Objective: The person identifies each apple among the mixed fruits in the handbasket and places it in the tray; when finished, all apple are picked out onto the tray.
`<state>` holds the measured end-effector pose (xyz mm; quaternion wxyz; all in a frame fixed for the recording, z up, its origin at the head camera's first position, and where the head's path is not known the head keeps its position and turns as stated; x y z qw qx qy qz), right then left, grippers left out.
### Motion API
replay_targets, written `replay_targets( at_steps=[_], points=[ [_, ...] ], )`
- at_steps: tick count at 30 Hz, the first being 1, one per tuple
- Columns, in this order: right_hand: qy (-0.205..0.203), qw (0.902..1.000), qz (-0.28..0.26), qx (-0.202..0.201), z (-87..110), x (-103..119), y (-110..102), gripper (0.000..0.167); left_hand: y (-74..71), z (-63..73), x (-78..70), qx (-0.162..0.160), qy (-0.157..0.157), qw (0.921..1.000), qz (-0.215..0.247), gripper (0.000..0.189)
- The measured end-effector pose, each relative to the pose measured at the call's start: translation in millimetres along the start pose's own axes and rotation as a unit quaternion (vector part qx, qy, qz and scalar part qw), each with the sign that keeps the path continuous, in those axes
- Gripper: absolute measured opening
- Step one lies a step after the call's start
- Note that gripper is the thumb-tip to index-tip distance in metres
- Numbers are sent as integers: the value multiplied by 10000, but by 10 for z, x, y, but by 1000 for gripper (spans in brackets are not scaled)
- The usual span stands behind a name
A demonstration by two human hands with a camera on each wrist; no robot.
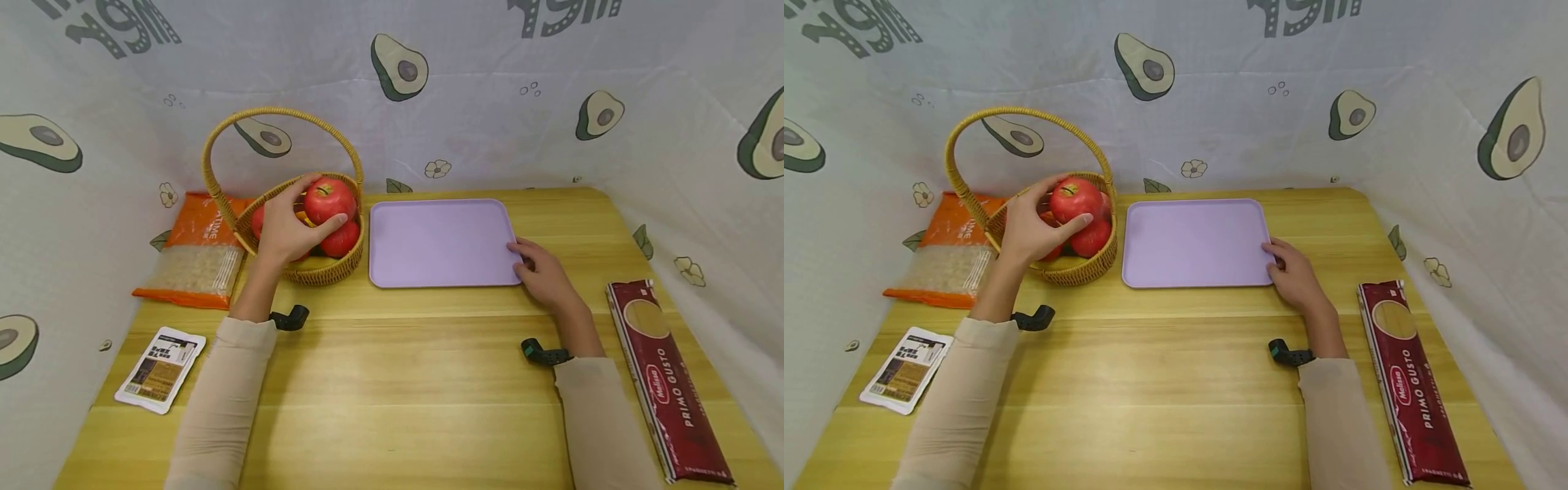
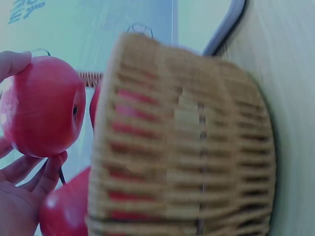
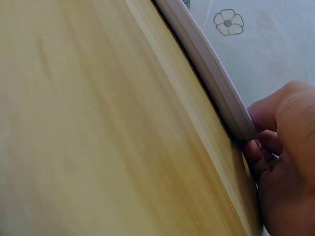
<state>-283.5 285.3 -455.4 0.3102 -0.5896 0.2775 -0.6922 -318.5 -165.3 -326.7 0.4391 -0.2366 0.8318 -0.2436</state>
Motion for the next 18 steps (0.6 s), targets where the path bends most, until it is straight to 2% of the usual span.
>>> replay_targets(
  at_steps=[8, 14, 18],
  points=[
    [-14, 10000, 22, 17, -4, -15, 41, 48, 191, 29, -242, -68, 381, 9979, 517, 74],
    [52, 10000, 29, 32, -9, -29, 52, 48, 377, 39, -341, -112, 163, 9939, 1085, 75],
    [95, 10000, 26, 14, 2, -25, 33, 48, 497, 28, -434, -94, 23, 9915, 1298, 77]
  ],
)
Point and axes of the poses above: each hand's wrist, its own z-axis away from the middle knuckle, its own y-axis out of the palm, x = y × z, the point moved 10 cm from there along -z, towards the middle knuckle, and after that the axes turned 13 degrees about y, right-handed, at the moved point
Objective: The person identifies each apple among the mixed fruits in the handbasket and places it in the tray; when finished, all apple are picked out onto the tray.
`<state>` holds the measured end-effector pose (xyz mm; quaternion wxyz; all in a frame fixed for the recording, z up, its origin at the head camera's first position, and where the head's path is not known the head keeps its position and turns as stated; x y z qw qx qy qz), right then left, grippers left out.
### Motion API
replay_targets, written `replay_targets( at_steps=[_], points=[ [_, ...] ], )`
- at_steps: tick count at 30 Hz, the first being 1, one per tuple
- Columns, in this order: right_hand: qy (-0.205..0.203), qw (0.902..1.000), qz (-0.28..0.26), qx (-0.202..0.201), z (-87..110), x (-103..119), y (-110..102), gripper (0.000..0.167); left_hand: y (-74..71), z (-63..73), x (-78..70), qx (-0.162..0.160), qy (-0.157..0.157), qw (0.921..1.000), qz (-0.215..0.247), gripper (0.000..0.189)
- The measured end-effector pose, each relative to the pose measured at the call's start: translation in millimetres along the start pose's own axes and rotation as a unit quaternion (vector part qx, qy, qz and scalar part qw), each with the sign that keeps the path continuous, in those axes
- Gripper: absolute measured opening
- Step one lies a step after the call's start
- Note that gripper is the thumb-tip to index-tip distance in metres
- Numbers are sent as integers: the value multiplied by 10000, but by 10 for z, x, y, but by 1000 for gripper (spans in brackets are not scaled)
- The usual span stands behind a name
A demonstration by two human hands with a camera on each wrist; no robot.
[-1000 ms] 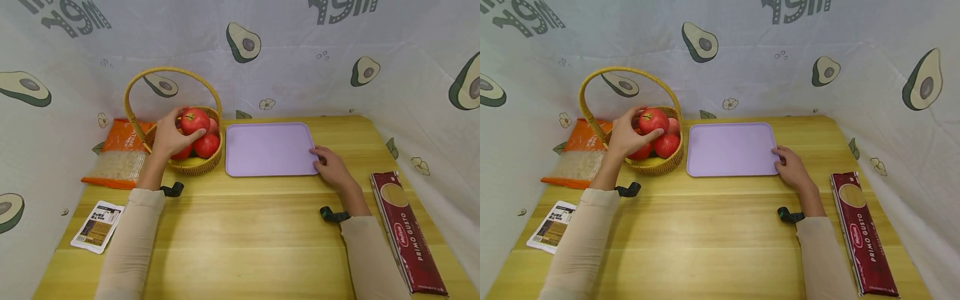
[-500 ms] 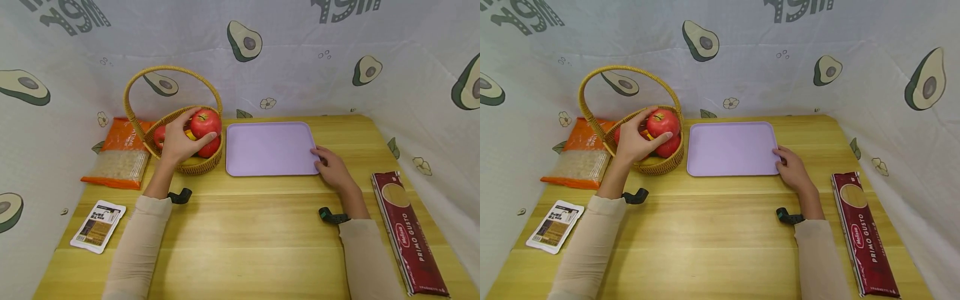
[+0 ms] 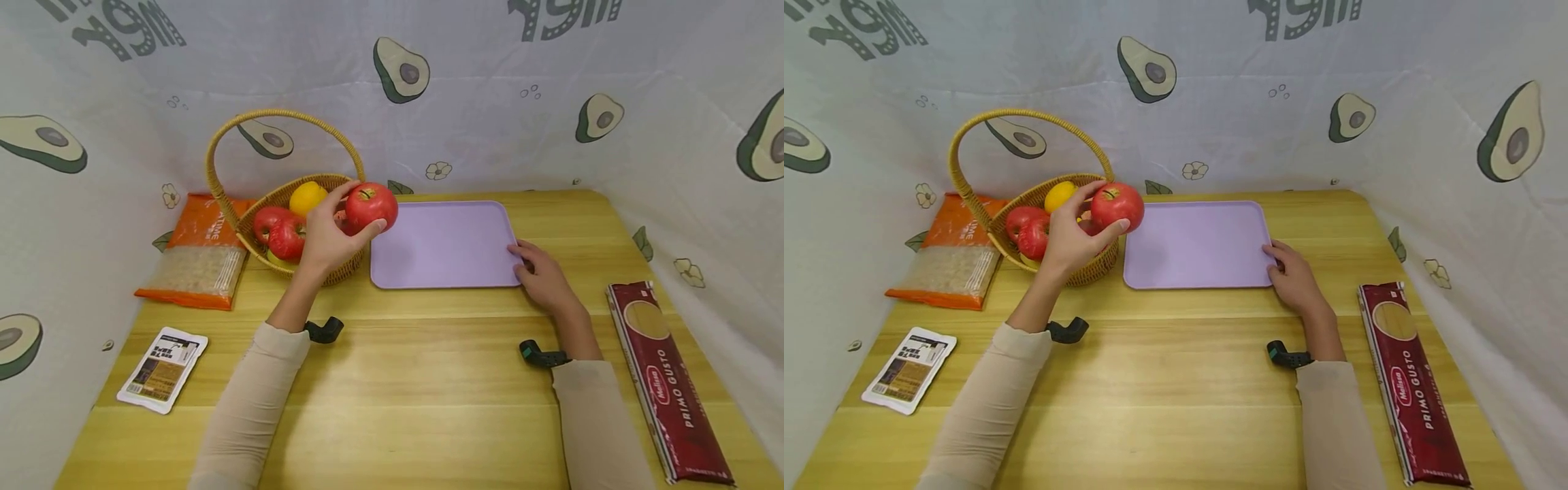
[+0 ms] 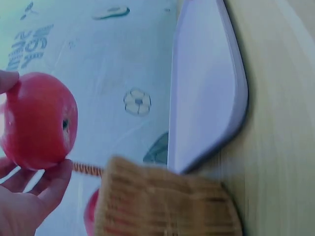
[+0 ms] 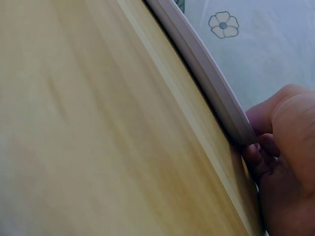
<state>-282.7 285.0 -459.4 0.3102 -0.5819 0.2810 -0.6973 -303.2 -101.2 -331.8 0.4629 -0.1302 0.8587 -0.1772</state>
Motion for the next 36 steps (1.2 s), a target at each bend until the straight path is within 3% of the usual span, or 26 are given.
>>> replay_targets(
  at_steps=[8, 14, 19, 25, 31, 36],
  points=[
    [-28, 10000, -46, -11, 14, 26, -16, 48, 361, -30, -85, 260, -206, 9994, -117, 81],
    [-95, 9999, -71, -62, 22, 35, -44, 47, 695, -98, -12, 352, -523, 9979, -170, 81],
    [-181, 9997, -98, -146, 30, 59, -47, 46, 873, -129, 153, 265, -869, 9957, -163, 81],
    [-88, 9998, -111, -125, 18, 53, -11, 47, 928, -127, 420, -112, -1216, 9924, -124, 82],
    [-25, 9998, -99, -163, -3, 12, -29, 47, 1039, -170, 609, -443, -1172, 9918, -249, 82],
    [-22, 9998, -92, -168, -1, 2, -25, 47, 1149, -184, 723, -495, -1175, 9906, -500, 81]
  ],
)
Point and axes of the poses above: each hand's wrist, its own z-axis away from the middle knuckle, its own y-axis out of the palm, x = y × z, the point moved 10 cm from there along -z, towards the middle knuckle, and after that the axes turned 13 degrees about y, right-handed, at the moved point
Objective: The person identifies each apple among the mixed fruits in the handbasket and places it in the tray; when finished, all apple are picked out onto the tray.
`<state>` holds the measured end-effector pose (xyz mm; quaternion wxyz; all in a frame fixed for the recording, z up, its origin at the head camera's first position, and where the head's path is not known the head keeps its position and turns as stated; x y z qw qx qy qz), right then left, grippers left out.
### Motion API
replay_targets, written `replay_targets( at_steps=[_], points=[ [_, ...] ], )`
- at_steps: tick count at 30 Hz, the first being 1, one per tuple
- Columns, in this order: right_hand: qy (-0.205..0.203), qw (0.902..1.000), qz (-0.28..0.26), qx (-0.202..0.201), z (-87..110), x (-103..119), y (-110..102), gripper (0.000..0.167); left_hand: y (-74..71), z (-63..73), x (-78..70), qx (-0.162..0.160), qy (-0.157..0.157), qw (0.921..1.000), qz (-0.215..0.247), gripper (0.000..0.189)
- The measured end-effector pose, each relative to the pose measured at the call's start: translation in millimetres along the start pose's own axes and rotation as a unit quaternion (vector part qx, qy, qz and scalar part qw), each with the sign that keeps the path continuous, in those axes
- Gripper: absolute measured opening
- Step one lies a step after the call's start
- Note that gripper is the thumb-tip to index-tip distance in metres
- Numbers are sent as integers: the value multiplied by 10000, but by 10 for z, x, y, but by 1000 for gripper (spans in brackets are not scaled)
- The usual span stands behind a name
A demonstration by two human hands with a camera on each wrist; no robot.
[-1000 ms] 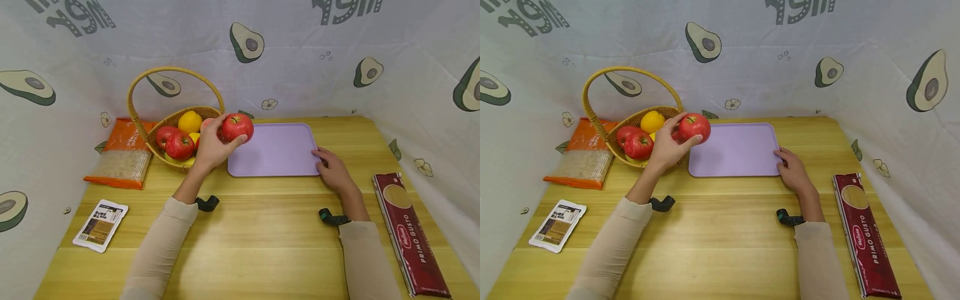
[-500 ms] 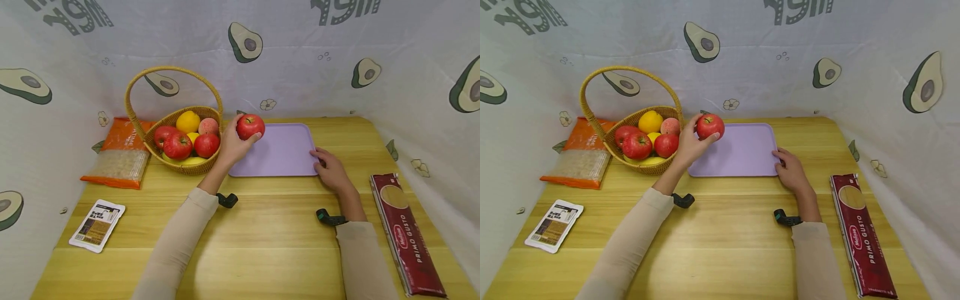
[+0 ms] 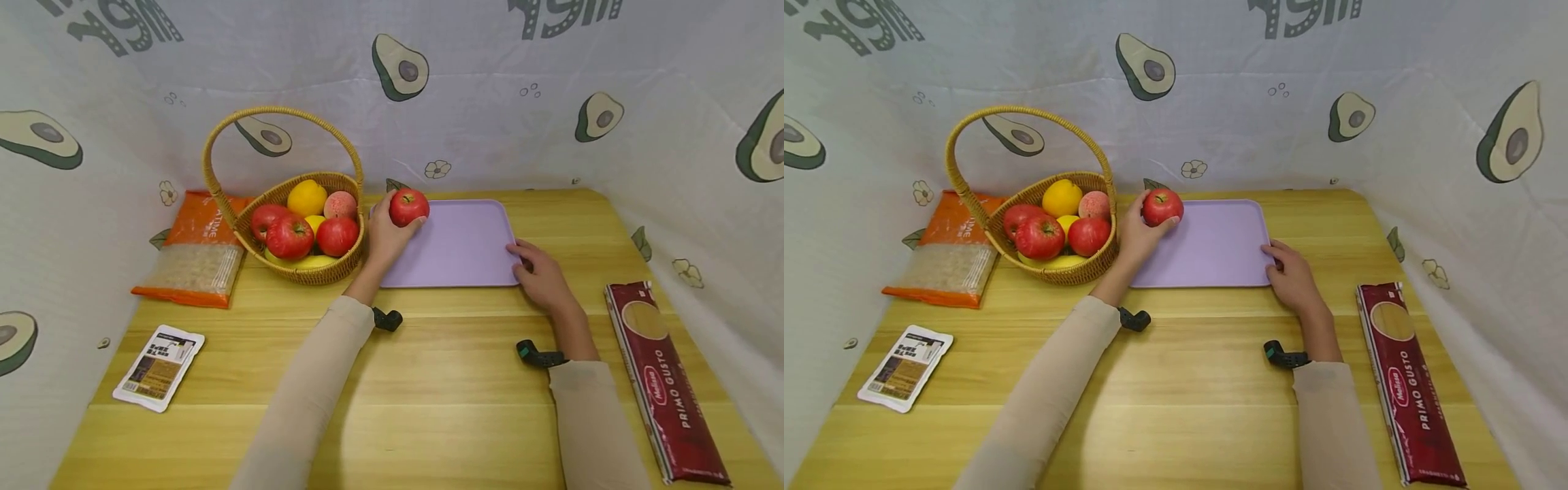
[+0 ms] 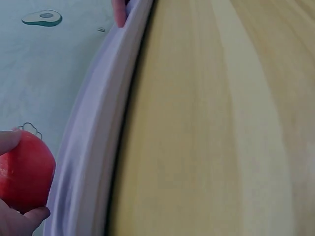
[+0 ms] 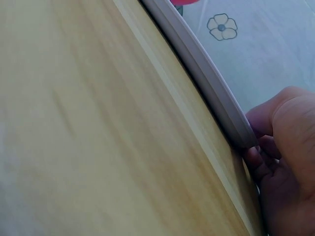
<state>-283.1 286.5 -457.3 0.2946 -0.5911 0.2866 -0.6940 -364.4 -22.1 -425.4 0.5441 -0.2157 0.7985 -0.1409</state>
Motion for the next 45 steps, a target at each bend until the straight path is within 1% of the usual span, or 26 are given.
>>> replay_targets(
  at_steps=[4, 8, 10, 13, 18, 23, 25, 27, 30, 32, 34, 36, 38, 40, 41, 45],
  points=[
    [29, 10000, -28, -20, 19, 2, 4, 47, 64, 13, 83, 62, -102, 9999, -93, 81],
    [39, 10000, -52, -12, 27, 18, 10, 47, 57, 28, 160, 37, -245, 9997, 2, 82],
    [55, 10000, -48, -4, 33, 26, 8, 47, 48, 31, 165, 59, -212, 9997, 55, 83],
    [67, 10000, -28, -14, 38, 26, 0, 47, 49, 35, 136, 167, -30, 9998, 86, 89],
    [37, 10000, -28, -19, 22, 20, 10, 47, 25, 82, 47, 454, 299, 9985, -106, 100],
    [24, 10000, -79, 12, 14, 0, 29, 46, -85, 162, -125, 731, 610, 9946, -404, 102],
    [51, 9999, -87, 13, 17, -10, 26, 46, -159, 185, -213, 760, 757, 9931, -464, 100],
    [97, 9999, -89, 19, 19, -19, 23, 46, -248, 212, -303, 782, 864, 9923, -423, 99],
    [110, 9999, -89, 22, 23, -17, 25, 46, -388, 254, -428, 767, 1115, 9907, -97, 93],
    [94, 9999, -102, 0, 25, -22, 23, 46, -493, 285, -507, 716, 1424, 9871, 120, 86],
    [85, 9999, -101, -44, 29, -38, 17, 45, -611, 319, -568, 633, 1856, 9803, 249, 77],
    [56, 9999, -138, -83, 34, -58, 4, 44, -758, 355, -606, 509, 2286, 9720, 210, 68],
    [45, 9998, -172, -102, 35, -77, -10, 43, -920, 379, -611, 389, 2559, 9659, 82, 64],
    [13, 9998, -189, -110, 34, -79, -24, 43, -1093, 384, -589, 258, 2693, 9626, -148, 64],
    [-14, 9997, -217, -107, 35, -72, -32, 43, -1180, 381, -572, 201, 2711, 9620, -253, 65],
    [-39, 9995, -277, -108, 47, -51, -42, 43, -1516, 359, -495, 156, 2592, 9631, -703, 67]
  ],
)
Point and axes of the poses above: each hand's wrist, its own z-axis away from the middle knuckle, its own y-axis out of the palm, x = y × z, the point moved 10 cm from there along -z, towards the middle knuckle, and after that the axes turned 13 degrees about y, right-handed, at the moved point
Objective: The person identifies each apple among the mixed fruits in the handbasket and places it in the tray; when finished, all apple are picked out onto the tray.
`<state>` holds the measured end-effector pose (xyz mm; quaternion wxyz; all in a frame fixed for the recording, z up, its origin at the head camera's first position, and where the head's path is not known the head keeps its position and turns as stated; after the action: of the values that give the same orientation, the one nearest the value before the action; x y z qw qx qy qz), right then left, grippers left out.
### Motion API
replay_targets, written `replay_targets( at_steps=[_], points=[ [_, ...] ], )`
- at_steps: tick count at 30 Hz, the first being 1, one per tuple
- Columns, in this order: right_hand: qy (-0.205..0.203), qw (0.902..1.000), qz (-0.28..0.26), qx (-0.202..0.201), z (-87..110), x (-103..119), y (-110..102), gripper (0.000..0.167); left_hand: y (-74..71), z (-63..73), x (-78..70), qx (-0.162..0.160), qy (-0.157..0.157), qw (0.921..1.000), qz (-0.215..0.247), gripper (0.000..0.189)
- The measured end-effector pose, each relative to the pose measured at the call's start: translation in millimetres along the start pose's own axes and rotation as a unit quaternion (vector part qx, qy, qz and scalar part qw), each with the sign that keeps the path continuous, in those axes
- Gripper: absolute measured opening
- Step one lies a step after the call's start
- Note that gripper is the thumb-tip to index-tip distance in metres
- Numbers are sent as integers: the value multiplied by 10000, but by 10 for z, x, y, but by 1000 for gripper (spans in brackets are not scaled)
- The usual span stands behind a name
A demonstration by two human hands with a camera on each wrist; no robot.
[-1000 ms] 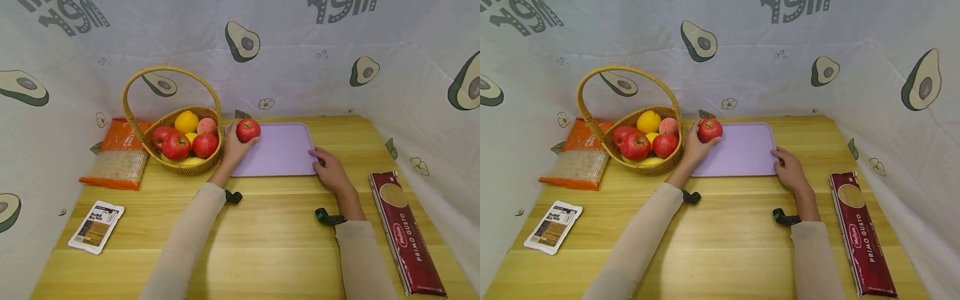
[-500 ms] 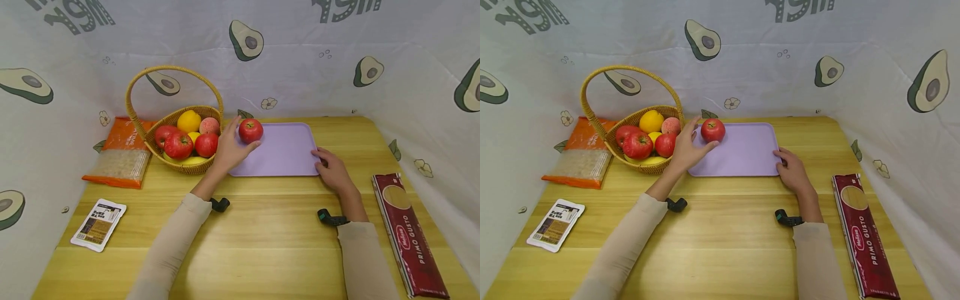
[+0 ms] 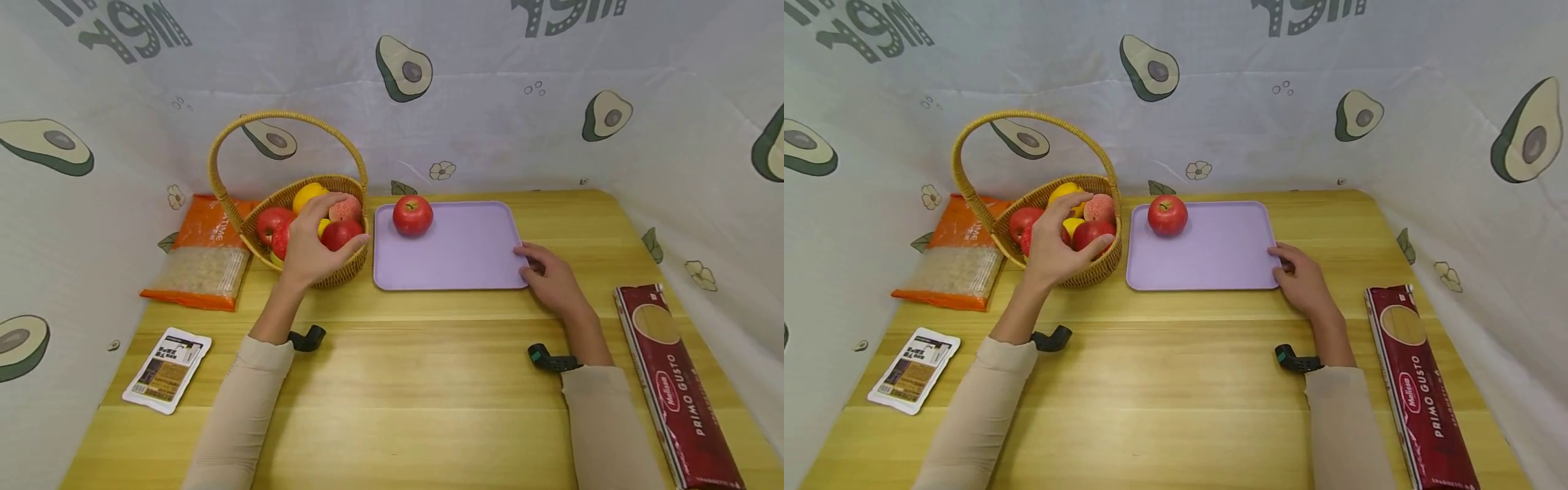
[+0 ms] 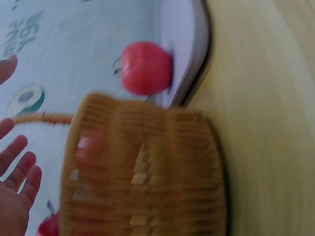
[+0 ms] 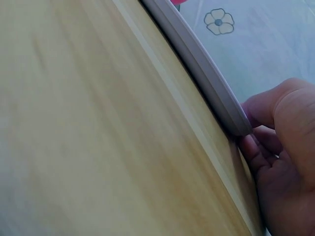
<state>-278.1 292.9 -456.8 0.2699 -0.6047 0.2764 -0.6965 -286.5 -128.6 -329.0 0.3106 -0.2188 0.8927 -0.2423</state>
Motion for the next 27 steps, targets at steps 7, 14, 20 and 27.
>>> replay_targets(
  at_steps=[7, 14, 20, 27],
  points=[
    [-17, 10000, -37, -51, 22, -4, -31, 42, -377, 118, 192, 257, -445, 9981, -330, 71],
    [-121, 9999, -67, -26, -5, -3, 4, 41, -517, 258, 412, 518, -1012, 9922, -516, 73],
    [-114, 9999, -95, 56, -14, 7, 2, 41, -541, 319, 506, 708, -1170, 9892, -522, 74],
    [-190, 9998, -86, 22, -9, 39, -24, 40, -545, 372, 589, 925, -1415, 9839, -575, 77]
  ],
)
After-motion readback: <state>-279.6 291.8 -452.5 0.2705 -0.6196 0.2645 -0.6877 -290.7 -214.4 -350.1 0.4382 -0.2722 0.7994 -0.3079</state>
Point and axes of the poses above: each hand's wrist, its own z-axis away from the middle knuckle, its own y-axis out of the palm, x = y × z, the point moved 10 cm from there along -z, towards the middle knuckle, and after that the axes turned 13 degrees about y, right-handed, at the moved point
